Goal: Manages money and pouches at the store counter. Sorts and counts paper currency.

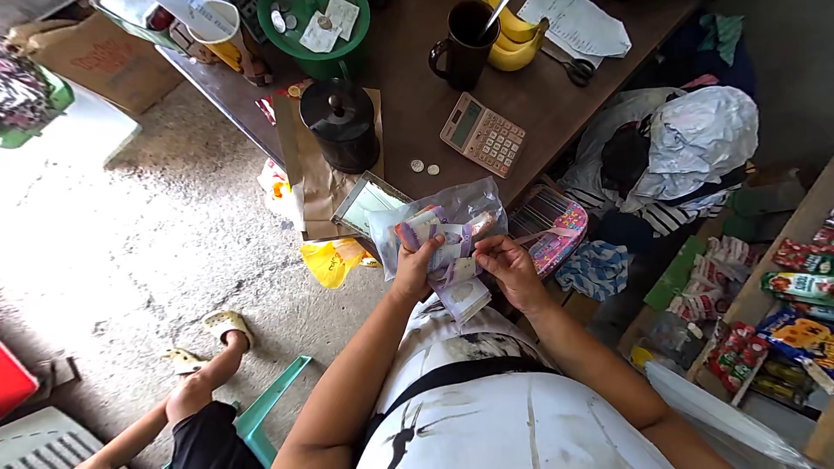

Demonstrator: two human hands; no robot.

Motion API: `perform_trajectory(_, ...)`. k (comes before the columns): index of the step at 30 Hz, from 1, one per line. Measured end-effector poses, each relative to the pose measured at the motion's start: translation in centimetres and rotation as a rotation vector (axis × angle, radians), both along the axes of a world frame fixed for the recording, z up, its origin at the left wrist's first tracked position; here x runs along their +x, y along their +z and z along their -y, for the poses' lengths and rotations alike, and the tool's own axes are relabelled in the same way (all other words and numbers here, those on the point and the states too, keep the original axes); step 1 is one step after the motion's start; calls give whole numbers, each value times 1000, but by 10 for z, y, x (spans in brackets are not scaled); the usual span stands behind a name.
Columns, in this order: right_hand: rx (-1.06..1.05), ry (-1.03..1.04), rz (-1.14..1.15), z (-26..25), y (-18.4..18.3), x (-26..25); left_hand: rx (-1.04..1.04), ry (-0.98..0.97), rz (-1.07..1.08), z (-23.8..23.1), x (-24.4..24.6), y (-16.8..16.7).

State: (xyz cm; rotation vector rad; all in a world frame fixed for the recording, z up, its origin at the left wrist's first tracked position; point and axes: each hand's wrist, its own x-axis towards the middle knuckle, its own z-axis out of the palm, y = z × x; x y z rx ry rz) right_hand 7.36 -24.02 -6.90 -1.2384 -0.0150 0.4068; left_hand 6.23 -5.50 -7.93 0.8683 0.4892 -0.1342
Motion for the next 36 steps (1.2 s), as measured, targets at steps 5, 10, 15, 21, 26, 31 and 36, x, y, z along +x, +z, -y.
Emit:
perform_trajectory(5, 53, 169, -14, 11, 3, 2, 29, 2, 26, -4, 0, 0)
perform_trajectory(10, 3, 359, 50, 22, 0, 1, -7, -14, 70, -8, -1, 0)
perform_trajectory(15, -111, 225, 136, 17, 5, 0, -27, -45, 76, -8, -1, 0)
perform_trajectory(21, -227, 231, 216, 10, 9, 5, -34, -54, 58, -6, 1, 2)
perform_trajectory(26, -433, 405, 437, 15, 20, 6, -43, -50, 40, -10, 2, -1)
perform_trajectory(31, -597, 410, 684, 15, 21, 7, -68, -37, -56, -11, 3, 0)
perform_trajectory(36, -627, 669, 772, 27, 30, 18, -101, -26, -115, -10, 2, -6)
